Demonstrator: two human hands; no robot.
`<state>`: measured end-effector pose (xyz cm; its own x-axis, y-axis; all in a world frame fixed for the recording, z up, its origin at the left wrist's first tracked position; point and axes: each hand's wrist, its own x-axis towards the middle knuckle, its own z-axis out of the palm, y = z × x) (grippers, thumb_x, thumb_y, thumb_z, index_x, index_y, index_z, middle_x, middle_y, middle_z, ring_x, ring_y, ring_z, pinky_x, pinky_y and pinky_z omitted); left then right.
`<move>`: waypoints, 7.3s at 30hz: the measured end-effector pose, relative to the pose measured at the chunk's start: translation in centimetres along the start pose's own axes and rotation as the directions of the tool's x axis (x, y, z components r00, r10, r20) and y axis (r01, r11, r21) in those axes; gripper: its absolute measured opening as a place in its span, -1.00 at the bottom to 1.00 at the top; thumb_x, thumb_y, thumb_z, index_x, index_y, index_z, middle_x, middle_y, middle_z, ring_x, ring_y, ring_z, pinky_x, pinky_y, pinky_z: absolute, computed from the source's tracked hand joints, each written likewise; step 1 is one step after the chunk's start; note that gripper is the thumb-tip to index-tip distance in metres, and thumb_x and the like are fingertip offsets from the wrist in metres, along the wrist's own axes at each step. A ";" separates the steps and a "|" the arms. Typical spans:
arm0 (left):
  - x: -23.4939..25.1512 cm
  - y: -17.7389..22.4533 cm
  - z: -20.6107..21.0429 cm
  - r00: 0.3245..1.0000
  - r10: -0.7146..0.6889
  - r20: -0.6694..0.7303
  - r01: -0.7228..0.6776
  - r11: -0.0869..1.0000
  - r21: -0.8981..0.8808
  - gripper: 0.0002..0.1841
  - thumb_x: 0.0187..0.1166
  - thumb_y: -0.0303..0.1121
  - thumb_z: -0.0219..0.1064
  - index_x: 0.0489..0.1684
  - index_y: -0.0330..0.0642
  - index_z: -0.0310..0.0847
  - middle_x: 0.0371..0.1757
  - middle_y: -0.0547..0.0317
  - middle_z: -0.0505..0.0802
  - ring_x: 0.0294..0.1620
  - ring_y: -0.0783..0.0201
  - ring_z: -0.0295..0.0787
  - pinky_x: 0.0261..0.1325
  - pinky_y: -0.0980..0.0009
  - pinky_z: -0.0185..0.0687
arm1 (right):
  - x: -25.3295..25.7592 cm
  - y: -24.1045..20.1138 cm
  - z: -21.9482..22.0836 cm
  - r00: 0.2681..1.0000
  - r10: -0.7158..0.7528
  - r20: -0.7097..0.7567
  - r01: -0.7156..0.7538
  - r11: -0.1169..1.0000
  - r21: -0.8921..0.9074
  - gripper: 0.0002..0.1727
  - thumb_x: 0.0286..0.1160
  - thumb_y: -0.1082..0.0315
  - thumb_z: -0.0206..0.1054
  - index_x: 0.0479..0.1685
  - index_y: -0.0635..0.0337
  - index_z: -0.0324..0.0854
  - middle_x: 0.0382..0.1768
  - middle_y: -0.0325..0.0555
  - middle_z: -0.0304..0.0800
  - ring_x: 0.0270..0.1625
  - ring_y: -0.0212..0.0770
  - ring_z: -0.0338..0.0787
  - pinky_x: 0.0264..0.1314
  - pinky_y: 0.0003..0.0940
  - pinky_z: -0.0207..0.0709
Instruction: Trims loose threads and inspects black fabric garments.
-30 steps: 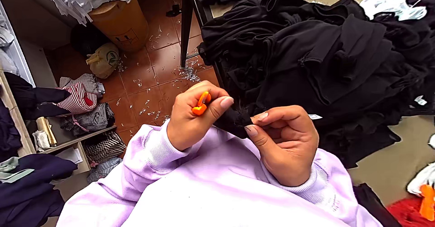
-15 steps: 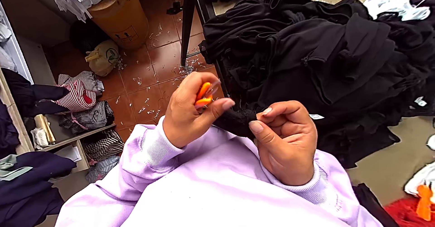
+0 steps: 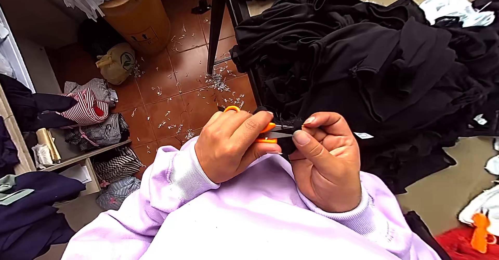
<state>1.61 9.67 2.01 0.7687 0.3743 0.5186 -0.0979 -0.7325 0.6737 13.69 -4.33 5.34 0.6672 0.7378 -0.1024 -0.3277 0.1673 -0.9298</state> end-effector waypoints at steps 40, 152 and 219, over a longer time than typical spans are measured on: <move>1.3 -1.7 -3.0 0.974 0.126 0.191 -0.118 0.992 -0.050 -0.47 0.80 -0.03 0.08 0.02 -0.40 0.77 -0.38 0.01 0.82 -0.34 0.16 0.73 -0.30 0.27 0.55 | 0.7 0.0 -0.8 0.953 -0.185 0.239 0.246 0.934 -0.258 -0.68 0.61 0.52 0.27 0.22 -0.07 0.53 -0.01 -0.45 0.77 0.03 -0.51 0.77 0.16 -0.61 0.68; 1.0 -0.3 -1.5 0.992 -0.112 0.055 0.125 0.884 -0.451 -0.86 0.38 -0.53 0.54 -0.38 -0.48 0.73 -0.34 -0.07 0.82 -0.25 0.34 0.76 -0.15 0.52 0.68 | 0.9 0.0 -1.0 0.948 -0.029 0.317 0.103 0.970 -0.219 -0.64 0.47 0.36 0.51 0.24 0.00 0.63 0.03 -0.44 0.82 0.02 -0.52 0.80 0.14 -0.62 0.72; 0.9 -1.9 -2.0 0.982 -0.150 0.115 0.189 0.815 -0.547 -0.83 0.57 -0.48 0.36 -0.29 -0.49 0.66 -0.26 0.01 0.74 -0.19 0.43 0.63 -0.11 0.60 0.54 | 1.6 0.0 -1.6 0.510 -0.400 0.761 0.842 0.411 -0.349 -0.85 0.49 0.63 0.30 -0.36 0.27 0.46 -0.02 0.08 0.84 0.20 -0.10 0.86 0.34 -0.26 0.74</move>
<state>1.19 12.52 2.27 0.8424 0.4121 0.3473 -0.2803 -0.2154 0.9354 15.88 -4.19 4.61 -0.0378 0.8075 0.5887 0.6605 0.4622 -0.5917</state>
